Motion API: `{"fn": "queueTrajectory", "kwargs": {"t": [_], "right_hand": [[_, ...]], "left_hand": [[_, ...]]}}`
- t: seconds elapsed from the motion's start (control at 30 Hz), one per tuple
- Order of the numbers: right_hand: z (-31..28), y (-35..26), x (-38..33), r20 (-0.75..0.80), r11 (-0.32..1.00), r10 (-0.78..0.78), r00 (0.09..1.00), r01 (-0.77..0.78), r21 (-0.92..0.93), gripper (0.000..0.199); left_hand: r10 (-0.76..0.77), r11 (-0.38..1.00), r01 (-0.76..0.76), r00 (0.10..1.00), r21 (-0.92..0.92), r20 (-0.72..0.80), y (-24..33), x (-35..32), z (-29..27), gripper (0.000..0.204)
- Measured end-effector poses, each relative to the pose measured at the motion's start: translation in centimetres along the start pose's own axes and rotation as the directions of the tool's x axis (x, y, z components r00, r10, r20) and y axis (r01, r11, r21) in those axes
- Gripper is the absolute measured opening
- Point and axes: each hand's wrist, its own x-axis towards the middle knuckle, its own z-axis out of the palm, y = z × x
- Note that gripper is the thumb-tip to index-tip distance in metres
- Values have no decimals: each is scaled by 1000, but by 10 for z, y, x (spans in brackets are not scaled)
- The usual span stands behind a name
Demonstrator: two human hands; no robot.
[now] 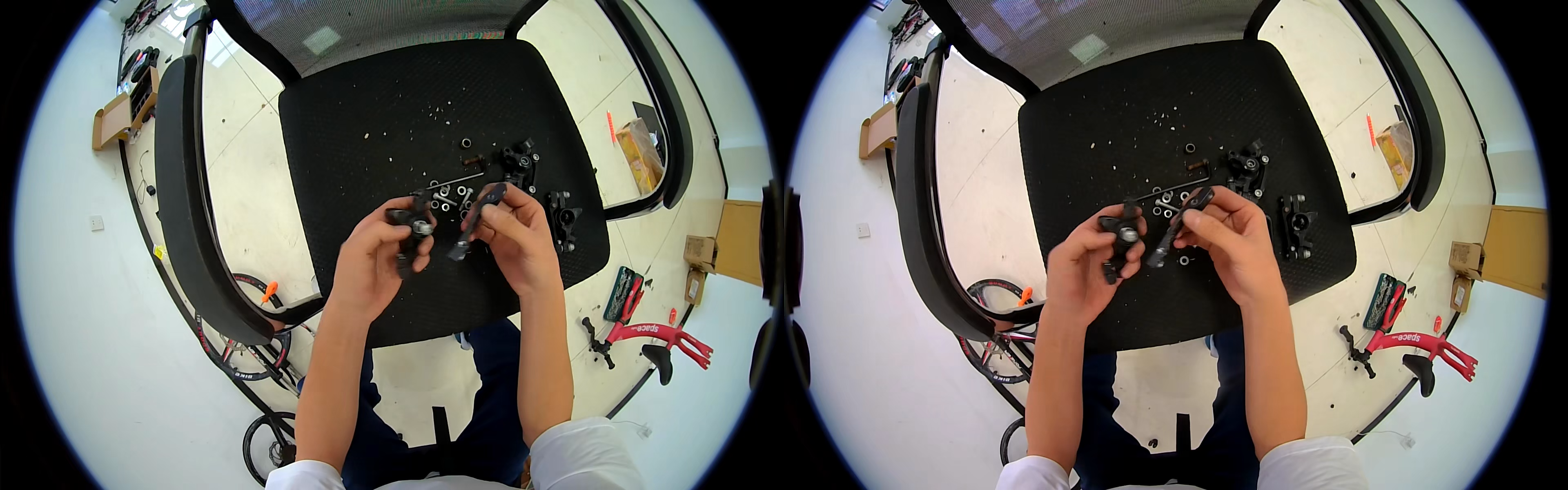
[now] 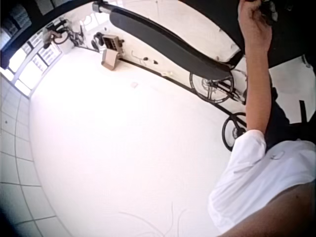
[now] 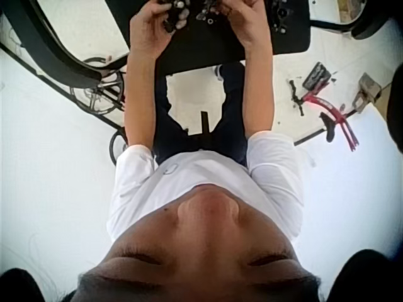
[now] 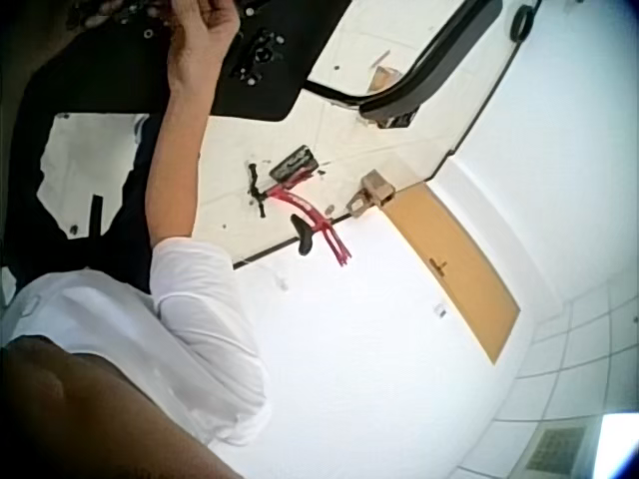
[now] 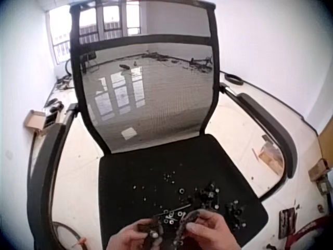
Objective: The person assembles small mechanical components on a black chair seat, picking up parts, inserting pins, and joining pieces together. The person handles multiple small parts and uses an Allen key to tighten connections.
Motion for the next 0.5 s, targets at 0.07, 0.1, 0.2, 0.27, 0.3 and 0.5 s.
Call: {"fn": "queueTrajectory", "kwargs": {"t": [0.07, 0.1, 0.2, 0.27, 0.3, 0.5], "right_hand": [[1, -1, 0, -1, 994, -14, 1000, 14, 110, 21], [1, -1, -1, 1, 995, 0, 1000, -1, 101, 22], [4, 1, -3, 15, 998, 40, 999, -41, 45, 23], [9, 1, -3, 35, 998, 61, 998, -61, -25, 24], [10, 1, -3, 39, 995, 57, 998, -53, -82, 24], [16, 4, 0, 43, 963, 121, 992, -107, -248, 25]], "left_hand": [[-21, 971, 52, 991, -233, 132, 1, 0, -6, 37], [-31, 962, 72, 988, -263, 154, 0, 1, -7, 34], [-45, 959, 71, 994, -274, 100, -3, 2, -2, 29], [-25, 987, 8, 995, -162, -99, -2, 2, 20, 29], [-25, 987, 7, 994, -162, -111, -3, 2, 21, 30], [-72, 965, 81, 996, -249, 46, -3, -3, 14, 33]]}}
